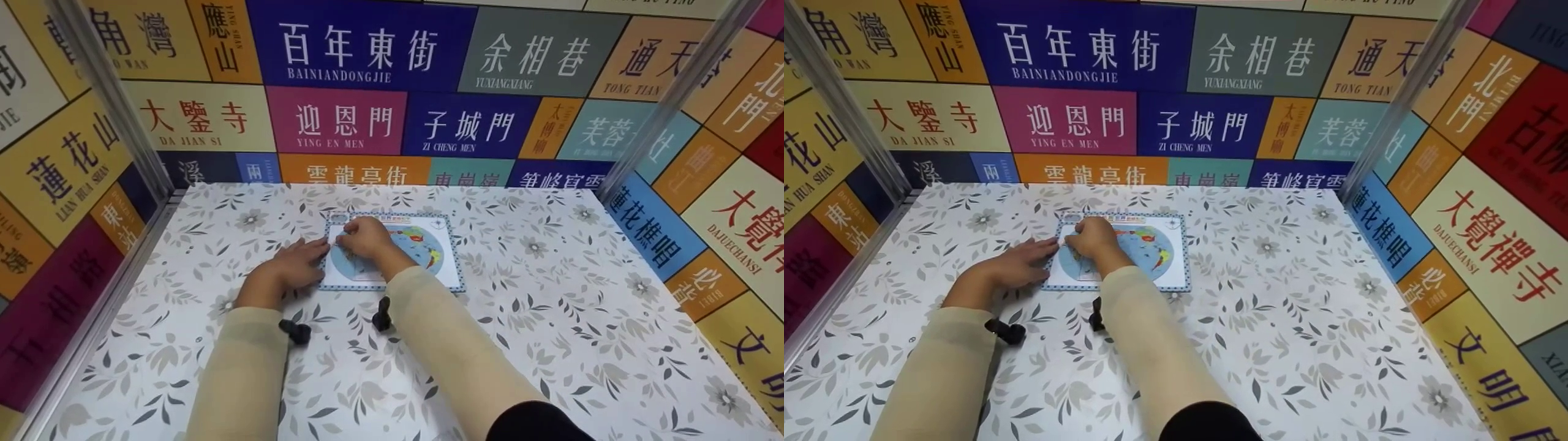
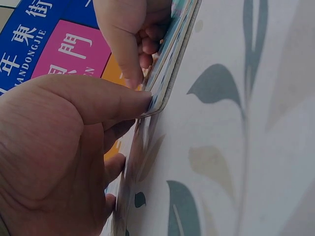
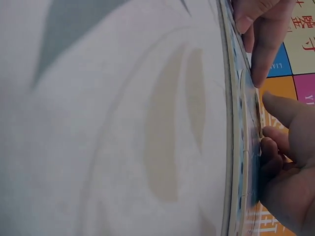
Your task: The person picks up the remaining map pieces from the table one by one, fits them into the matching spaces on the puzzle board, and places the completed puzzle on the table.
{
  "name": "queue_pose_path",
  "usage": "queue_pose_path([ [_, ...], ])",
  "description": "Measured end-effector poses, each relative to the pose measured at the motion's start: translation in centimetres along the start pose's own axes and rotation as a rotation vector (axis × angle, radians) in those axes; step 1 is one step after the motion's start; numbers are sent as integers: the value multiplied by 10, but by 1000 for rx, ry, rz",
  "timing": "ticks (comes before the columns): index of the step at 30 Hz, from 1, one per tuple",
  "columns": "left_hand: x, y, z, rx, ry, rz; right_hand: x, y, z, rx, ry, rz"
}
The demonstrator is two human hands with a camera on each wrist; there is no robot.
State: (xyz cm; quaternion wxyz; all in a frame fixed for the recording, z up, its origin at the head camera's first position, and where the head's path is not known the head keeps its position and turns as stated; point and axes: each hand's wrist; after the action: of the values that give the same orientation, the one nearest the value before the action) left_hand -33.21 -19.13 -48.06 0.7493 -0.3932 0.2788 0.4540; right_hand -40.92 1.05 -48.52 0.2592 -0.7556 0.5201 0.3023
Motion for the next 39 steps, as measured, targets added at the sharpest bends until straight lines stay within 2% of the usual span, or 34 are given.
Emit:
queue_pose_path([
  [7,0,0,2,-20,-10,-7,-2,0,2,1,15,-28],
  [15,0,1,3,-20,-12,-3,-2,2,2,11,-21,-10],
  [22,2,3,2,-14,1,8,-5,1,2,10,1,-17],
  [26,2,3,3,-7,20,8,-8,0,3,3,67,-44],
  [29,2,3,3,-26,-4,7,-10,-1,5,-10,118,-73],
  [36,0,3,1,-42,-15,2,-15,-1,13,-41,156,-109],
  [39,0,3,0,-51,-20,3,-17,-3,17,-48,247,-111],
])
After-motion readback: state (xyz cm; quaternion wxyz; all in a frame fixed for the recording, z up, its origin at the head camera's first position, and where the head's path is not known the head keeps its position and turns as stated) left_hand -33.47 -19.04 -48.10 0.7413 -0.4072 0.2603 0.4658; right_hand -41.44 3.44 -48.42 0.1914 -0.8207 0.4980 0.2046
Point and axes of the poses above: each hand's wrist, its own y-axis towards the middle knuckle, its own x-axis out of the palm, z = x × y
